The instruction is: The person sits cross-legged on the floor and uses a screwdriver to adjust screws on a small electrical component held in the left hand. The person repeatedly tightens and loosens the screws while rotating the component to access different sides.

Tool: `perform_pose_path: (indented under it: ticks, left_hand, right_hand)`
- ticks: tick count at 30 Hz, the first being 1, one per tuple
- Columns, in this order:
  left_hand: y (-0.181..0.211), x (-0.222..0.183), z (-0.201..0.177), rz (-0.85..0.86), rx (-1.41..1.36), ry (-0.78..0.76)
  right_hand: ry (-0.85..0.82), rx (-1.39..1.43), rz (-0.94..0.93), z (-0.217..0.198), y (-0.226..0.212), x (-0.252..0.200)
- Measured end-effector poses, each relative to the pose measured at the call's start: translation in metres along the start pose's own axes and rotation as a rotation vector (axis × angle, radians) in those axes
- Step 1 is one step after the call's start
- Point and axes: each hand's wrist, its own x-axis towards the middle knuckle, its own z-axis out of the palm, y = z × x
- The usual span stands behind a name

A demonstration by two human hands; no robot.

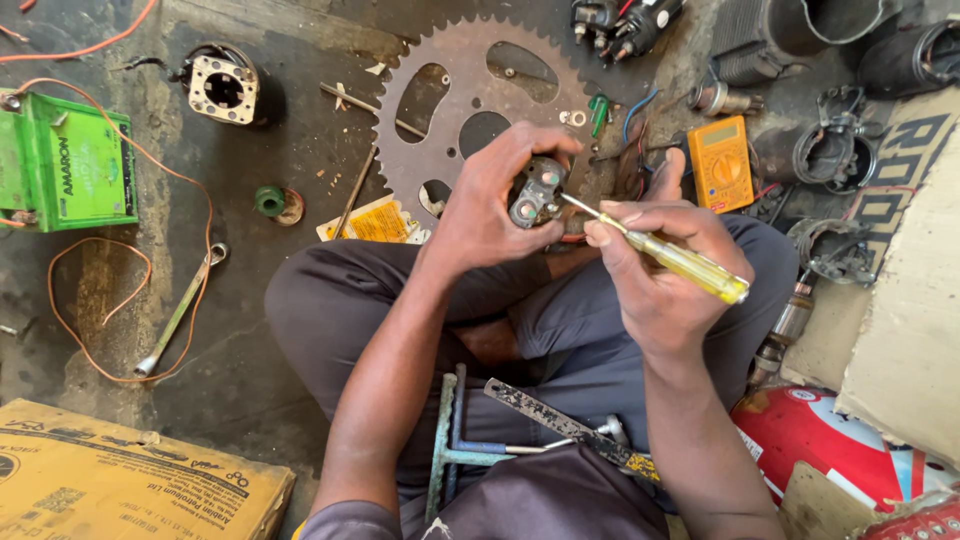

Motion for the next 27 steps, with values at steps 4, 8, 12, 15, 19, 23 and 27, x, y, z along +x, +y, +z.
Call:
perform_pose_path:
  ticks: [4,8,12,15,19,23,27]
  left_hand:
    - [-0.001,0.003,-0.005,-0.001,-0.035,-0.046]
    - [-0.004,0.002,-0.006,-0.019,-0.034,-0.078]
    - [-0.005,0.003,-0.007,0.036,-0.033,-0.073]
    - [-0.004,0.003,-0.007,0.048,-0.067,-0.081]
    - [-0.002,0.002,-0.008,0.032,-0.057,-0.075]
    - [-0.001,0.001,-0.009,0.026,-0.071,-0.069]
    - [-0.002,0.0,-0.008,-0.01,-0.04,-0.071]
  right_hand:
    - [-0.094,0.089,0.032,-0.007,-0.013,0.007]
    - [-0.124,0.006,-0.035,-0.011,-0.022,0.002]
    - [-0.149,-0.169,-0.097,-0.007,-0.025,0.004]
    - [-0.198,-0.276,-0.175,-0.002,-0.028,0.006]
    - [-0.213,-0.349,-0.208,0.003,-0.031,0.009]
    - [-0.221,-0.314,-0.159,0.004,-0.033,0.011]
    - [-0.239,-0.336,-0.193,0.006,-0.034,0.012]
